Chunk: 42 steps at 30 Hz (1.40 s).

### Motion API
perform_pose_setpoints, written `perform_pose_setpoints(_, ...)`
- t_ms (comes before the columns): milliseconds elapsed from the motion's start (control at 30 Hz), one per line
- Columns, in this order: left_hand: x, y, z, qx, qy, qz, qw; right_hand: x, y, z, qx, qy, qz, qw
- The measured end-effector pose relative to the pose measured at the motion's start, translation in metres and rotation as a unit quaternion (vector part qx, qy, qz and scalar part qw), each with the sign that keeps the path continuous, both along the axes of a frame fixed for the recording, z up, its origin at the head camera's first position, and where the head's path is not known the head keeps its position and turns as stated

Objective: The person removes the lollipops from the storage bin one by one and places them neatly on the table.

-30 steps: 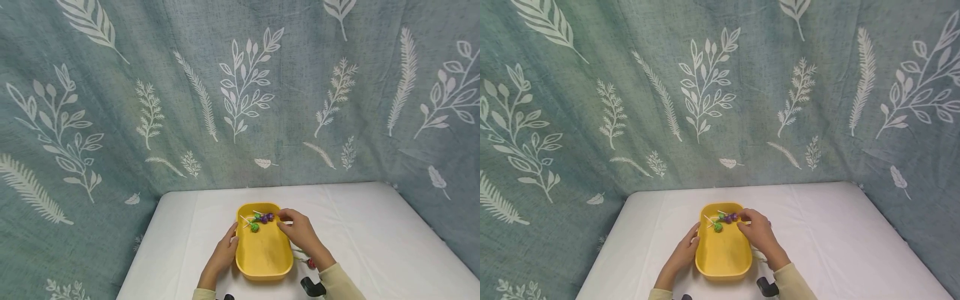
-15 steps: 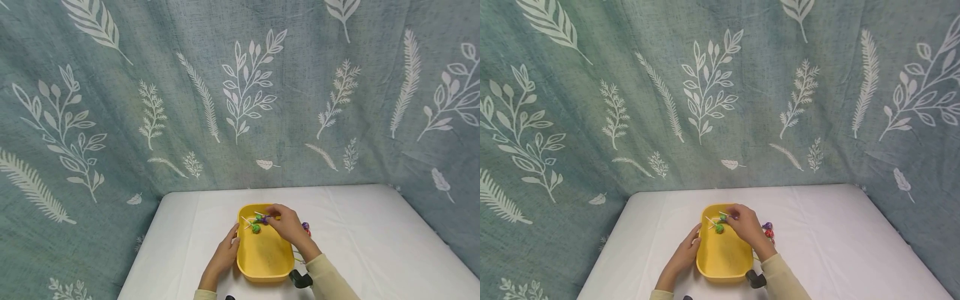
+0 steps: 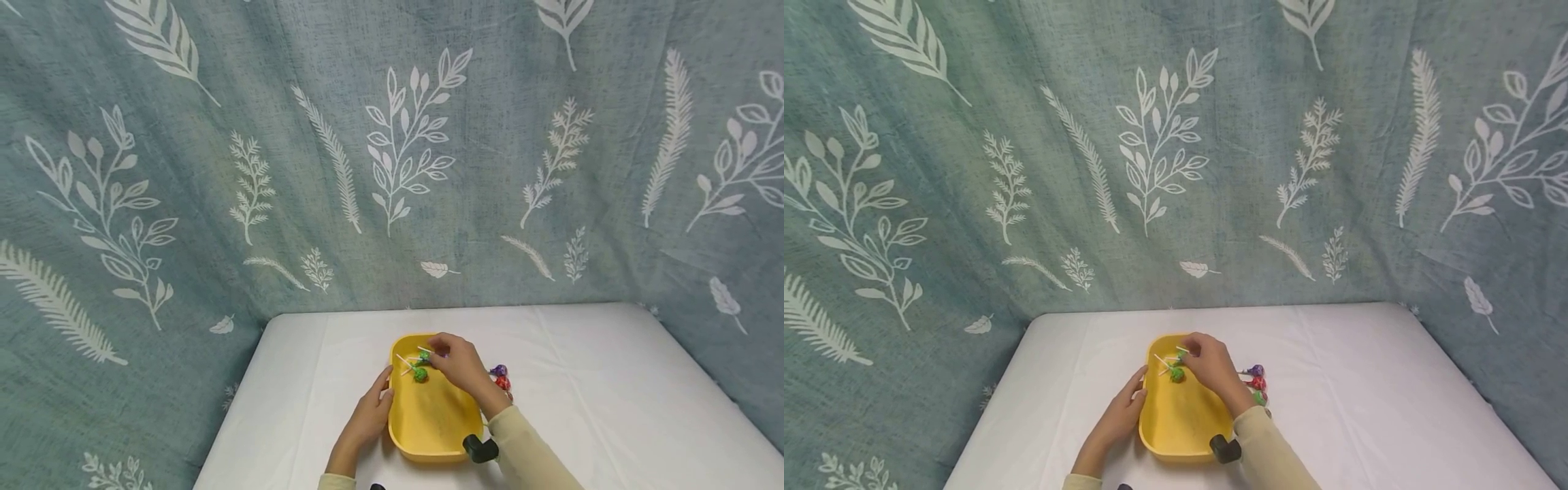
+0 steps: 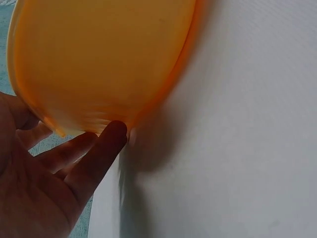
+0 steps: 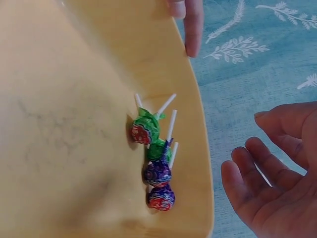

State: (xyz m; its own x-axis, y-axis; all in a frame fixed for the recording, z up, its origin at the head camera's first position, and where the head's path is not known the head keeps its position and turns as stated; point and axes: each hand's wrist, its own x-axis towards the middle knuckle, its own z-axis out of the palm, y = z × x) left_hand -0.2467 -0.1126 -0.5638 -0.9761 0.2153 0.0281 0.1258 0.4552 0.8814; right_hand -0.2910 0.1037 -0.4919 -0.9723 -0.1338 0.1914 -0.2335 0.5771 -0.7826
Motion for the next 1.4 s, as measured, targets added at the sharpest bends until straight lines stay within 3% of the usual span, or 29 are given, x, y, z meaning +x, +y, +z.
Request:
perform_pose_setpoints(600,0.002,0.000,0.001,0.001,0.008,-0.009,0.9999,-0.021,-0.013,-0.025,0.028,-0.037,0.012,0.999)
perform_pose_setpoints(833,0.000,0.000,0.001,0.003,0.003,-0.007,1.0000,-0.028,-0.018,-0.031,0.058,-0.029,0.017,0.998)
perform_pose_setpoints(1400,0.002,0.000,0.002,0.002,0.006,-0.006,1.0000,-0.039,-0.022,-0.048,0.058,-0.096,0.033,0.993)
